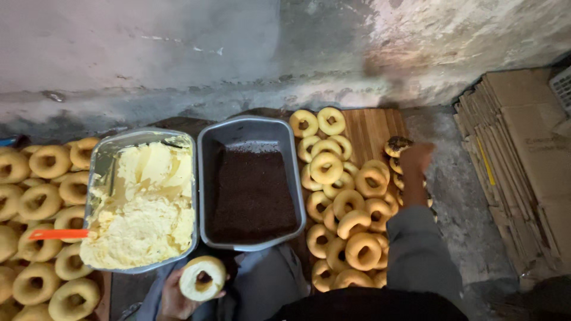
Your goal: The person repeatedly picks up plain donuts, dips them into a white glaze, then into a dark topping, and places them on a wooden board. The process is repeated for multiple donuts throughout the clip.
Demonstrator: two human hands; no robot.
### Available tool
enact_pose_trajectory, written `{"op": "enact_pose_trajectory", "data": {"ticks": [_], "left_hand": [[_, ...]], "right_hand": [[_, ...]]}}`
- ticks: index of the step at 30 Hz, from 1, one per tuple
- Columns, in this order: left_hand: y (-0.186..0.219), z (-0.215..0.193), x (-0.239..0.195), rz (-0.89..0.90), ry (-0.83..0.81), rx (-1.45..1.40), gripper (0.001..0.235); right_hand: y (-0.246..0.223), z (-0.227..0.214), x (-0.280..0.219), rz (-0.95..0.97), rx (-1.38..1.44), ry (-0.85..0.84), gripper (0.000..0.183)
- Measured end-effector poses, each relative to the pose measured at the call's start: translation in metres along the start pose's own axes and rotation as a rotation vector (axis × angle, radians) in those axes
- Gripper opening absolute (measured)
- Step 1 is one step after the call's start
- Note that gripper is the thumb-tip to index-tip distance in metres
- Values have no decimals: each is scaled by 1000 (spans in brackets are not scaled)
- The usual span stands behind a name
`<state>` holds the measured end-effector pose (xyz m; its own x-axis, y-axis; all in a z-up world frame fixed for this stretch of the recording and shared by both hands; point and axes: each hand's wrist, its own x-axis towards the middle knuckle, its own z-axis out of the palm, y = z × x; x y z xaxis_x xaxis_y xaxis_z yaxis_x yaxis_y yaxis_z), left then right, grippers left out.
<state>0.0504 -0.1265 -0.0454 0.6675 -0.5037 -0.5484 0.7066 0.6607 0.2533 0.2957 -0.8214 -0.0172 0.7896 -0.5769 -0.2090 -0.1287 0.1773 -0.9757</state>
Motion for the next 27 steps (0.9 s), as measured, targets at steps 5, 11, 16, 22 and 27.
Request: {"op": "enact_pose_trajectory", "data": {"ticks": [5, 11, 16, 22, 27], "left_hand": [[-21, 23, 3, 18, -201, 49, 62], [-40, 57, 16, -8, -108, 250, 52], [-18, 45, -8, -228, -153, 108, 52], [-10, 16, -16, -204, -215, 83, 52], [-7, 15, -7, -270, -187, 79, 55]], "right_hand": [[24, 76, -188, 185, 5, -768, 55], [51, 153, -399, 622, -29, -1321, 59], [85, 189, -400, 650, 153, -1118, 42], [91, 226, -304, 169, -97, -551, 39], [105, 264, -316, 41, -541, -717, 42]]}}
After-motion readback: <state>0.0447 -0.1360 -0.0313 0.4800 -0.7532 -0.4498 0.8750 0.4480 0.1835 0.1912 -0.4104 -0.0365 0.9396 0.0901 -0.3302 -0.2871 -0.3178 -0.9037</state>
